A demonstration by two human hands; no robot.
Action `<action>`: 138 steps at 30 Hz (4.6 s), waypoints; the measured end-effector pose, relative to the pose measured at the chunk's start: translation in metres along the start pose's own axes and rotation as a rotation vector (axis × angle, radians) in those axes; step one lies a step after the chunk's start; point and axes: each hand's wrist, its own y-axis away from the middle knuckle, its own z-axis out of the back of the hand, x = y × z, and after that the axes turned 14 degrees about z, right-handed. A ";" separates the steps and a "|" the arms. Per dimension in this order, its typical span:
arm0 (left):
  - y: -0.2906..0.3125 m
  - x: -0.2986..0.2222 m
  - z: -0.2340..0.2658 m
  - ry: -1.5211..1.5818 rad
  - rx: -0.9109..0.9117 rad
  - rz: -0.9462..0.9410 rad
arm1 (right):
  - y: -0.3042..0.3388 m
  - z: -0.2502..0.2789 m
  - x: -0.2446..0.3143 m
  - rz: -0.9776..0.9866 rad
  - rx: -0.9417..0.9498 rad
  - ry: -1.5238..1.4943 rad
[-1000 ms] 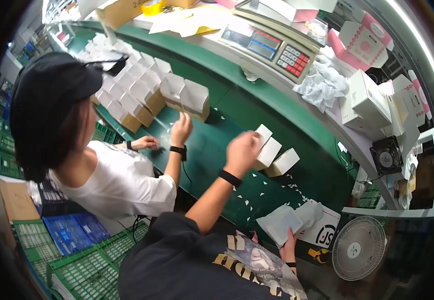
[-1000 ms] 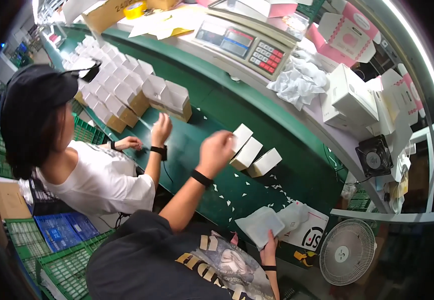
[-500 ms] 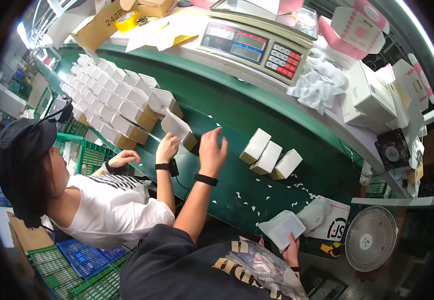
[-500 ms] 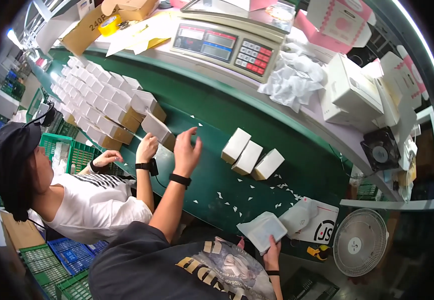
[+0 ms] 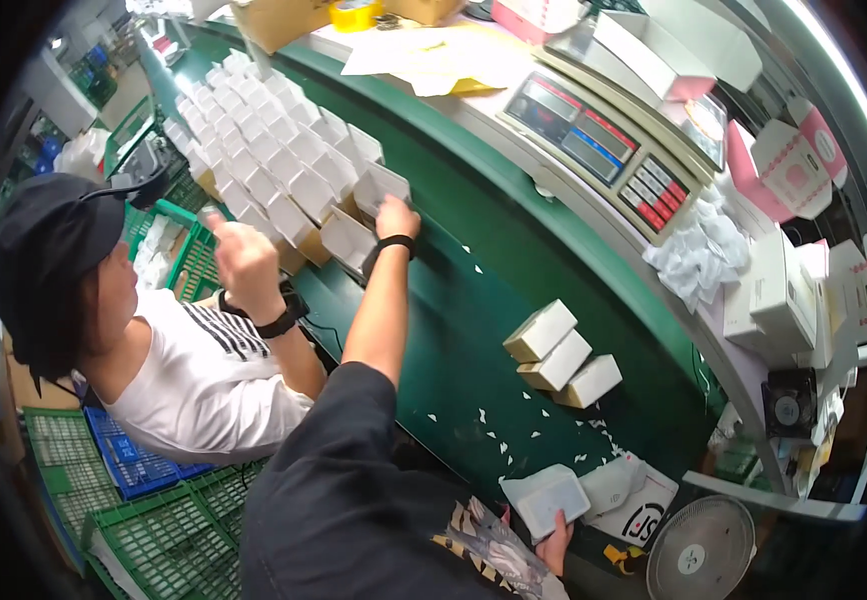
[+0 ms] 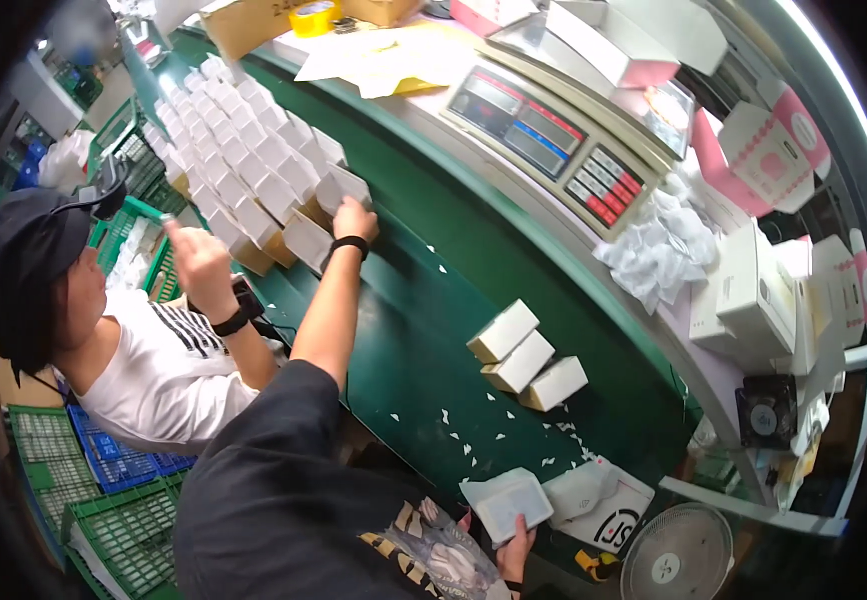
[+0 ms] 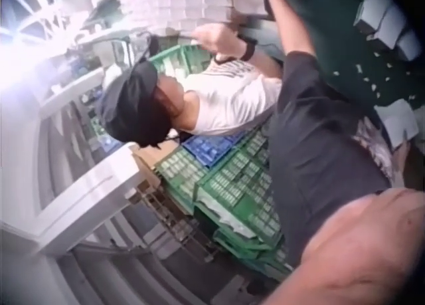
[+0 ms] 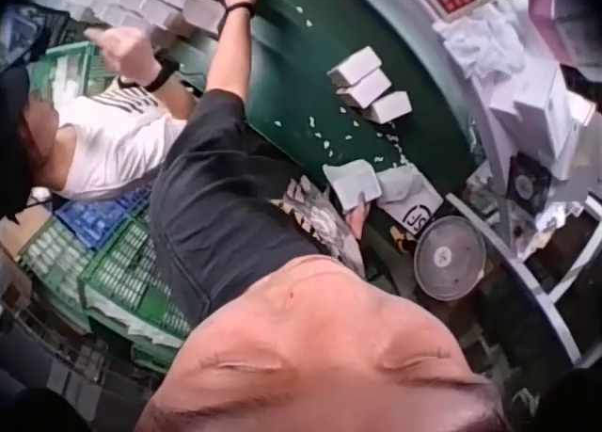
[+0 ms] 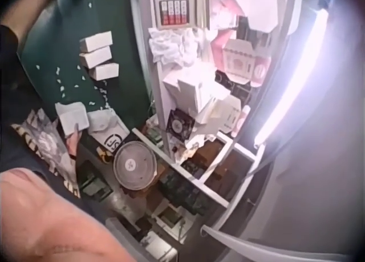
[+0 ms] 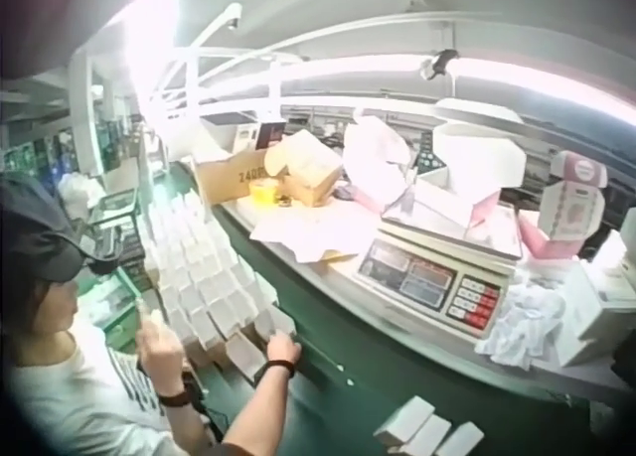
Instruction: The person removes boxes from a larger carton, places them on a table, and inserts them into paper sleeves. They then wrap the sleeved boxes in foam sheets and place them back into the carton.
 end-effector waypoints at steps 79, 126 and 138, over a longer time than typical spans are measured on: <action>0.447 0.195 -0.010 0.001 0.706 -0.657 | -0.043 -0.105 0.088 -0.254 0.709 0.200; 0.485 0.156 0.029 0.330 0.252 -1.024 | -0.005 -0.097 0.048 1.087 0.718 1.358; 0.488 0.152 0.029 -0.041 0.143 -1.224 | -0.008 -0.097 0.043 1.180 0.742 1.395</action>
